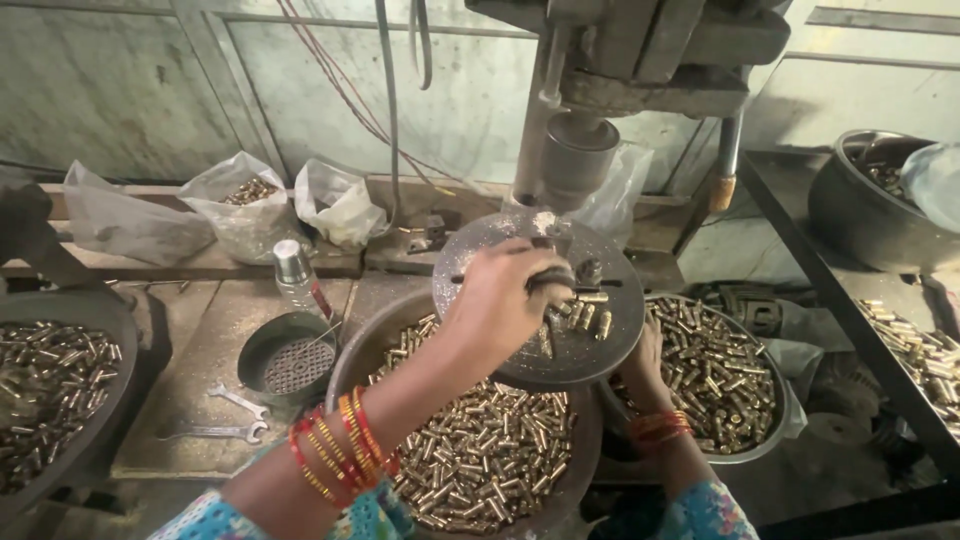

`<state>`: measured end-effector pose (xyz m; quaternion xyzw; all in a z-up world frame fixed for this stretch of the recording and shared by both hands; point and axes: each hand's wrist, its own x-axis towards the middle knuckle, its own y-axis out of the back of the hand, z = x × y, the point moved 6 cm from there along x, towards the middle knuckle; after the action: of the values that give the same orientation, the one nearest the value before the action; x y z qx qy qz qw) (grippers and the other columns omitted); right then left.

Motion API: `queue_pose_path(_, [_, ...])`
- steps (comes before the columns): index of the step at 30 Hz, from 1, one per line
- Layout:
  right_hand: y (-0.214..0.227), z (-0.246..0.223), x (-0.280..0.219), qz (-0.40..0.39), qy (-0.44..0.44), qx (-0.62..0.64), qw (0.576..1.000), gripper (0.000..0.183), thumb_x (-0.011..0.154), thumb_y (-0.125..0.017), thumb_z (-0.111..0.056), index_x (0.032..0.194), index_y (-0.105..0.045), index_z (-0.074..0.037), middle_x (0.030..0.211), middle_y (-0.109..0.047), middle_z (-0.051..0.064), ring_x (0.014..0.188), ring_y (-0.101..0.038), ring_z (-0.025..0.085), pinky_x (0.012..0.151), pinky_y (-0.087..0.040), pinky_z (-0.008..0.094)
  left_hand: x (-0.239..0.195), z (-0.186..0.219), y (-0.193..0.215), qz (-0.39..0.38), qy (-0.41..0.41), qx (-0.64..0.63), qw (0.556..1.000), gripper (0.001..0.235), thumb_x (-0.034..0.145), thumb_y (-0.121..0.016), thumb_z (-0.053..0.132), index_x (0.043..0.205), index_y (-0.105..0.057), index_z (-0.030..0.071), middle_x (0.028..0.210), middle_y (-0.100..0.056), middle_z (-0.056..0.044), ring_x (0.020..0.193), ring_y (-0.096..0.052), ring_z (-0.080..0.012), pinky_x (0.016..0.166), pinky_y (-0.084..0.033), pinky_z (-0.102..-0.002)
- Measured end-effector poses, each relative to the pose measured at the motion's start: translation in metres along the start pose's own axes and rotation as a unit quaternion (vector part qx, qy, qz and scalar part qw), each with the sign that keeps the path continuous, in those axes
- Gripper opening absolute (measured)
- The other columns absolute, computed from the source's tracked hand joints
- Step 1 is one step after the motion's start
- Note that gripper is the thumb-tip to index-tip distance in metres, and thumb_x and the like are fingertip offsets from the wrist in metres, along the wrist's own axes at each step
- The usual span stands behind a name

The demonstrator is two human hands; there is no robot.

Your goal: The operator is feeding small brass metal components into a vertical press machine for processing.

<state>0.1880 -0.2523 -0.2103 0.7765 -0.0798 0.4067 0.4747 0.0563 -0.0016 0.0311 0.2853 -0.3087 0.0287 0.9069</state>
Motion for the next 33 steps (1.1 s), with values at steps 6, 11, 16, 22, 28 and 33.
queue_pose_path(6, [-0.002,0.04,-0.012,-0.102,-0.397,0.204,0.889,0.032,0.101,-0.053,-0.008,0.132,-0.058,-0.01,0.107,-0.072,0.011,0.082,-0.072,0.02,0.066,-0.061,0.037,-0.013,-0.005,0.026,-0.109,0.134,-0.023,0.985,0.025,0.084,-0.078,0.018,0.109,-0.08,0.016,0.103,-0.082,-0.007,0.084,-0.077,-0.0147,0.079,-0.061,-0.03])
queue_pose_path(11, [0.12,-0.045,0.035,0.103,-0.384,0.305,0.865,0.01,0.105,-0.065,-0.006,0.111,-0.069,0.001,0.092,-0.069,0.01,0.077,-0.058,0.019,0.069,-0.049,0.034,-0.03,-0.055,0.03,-0.139,0.275,-0.112,0.944,0.045,0.086,-0.078,0.022,0.13,-0.069,0.021,0.117,-0.078,-0.005,0.1,-0.073,-0.0166,0.093,-0.058,-0.038])
queue_pose_path(16, [0.158,-0.109,0.061,0.118,-0.302,0.494,0.807,0.016,0.095,-0.067,0.004,0.108,-0.075,-0.003,0.104,-0.076,0.009,0.09,-0.071,0.014,0.084,-0.06,0.029,-0.028,-0.04,0.019,-0.15,0.303,-0.244,0.909,0.044,0.087,-0.072,0.02,0.131,-0.069,0.02,0.12,-0.078,-0.005,0.106,-0.071,-0.0193,0.101,-0.053,-0.04])
queue_pose_path(22, [0.165,-0.175,0.072,0.046,-0.315,0.485,0.815,0.022,0.086,-0.07,0.005,0.102,-0.077,-0.008,0.103,-0.078,0.006,0.09,-0.074,0.011,0.085,-0.063,0.026,-0.03,-0.03,-0.003,-0.176,0.265,-0.36,0.877,0.036,0.094,-0.066,0.018,0.13,-0.071,0.017,0.119,-0.078,-0.005,0.11,-0.07,-0.0173,0.103,-0.052,-0.037])
queue_pose_path(28, [0.153,-0.181,0.066,0.058,-0.233,0.476,0.846,0.024,0.088,-0.07,0.009,0.104,-0.078,-0.007,0.103,-0.077,0.007,0.089,-0.07,0.01,0.081,-0.058,0.025,-0.034,-0.036,-0.013,-0.17,0.275,-0.461,0.826,0.035,0.098,-0.064,0.014,0.132,-0.071,0.01,0.11,-0.075,-0.006,0.099,-0.066,-0.0171,0.092,-0.054,-0.033])
queue_pose_path(33, [0.165,-0.201,0.074,0.053,-0.193,0.413,0.889,0.028,0.09,-0.066,0.009,0.107,-0.078,-0.01,0.105,-0.078,0.004,0.091,-0.073,0.008,0.08,-0.062,0.023,-0.034,-0.04,-0.015,-0.149,0.255,-0.487,0.822,0.032,0.097,-0.068,0.013,0.127,-0.072,0.005,0.103,-0.076,-0.005,0.094,-0.069,-0.0165,0.088,-0.058,-0.031])
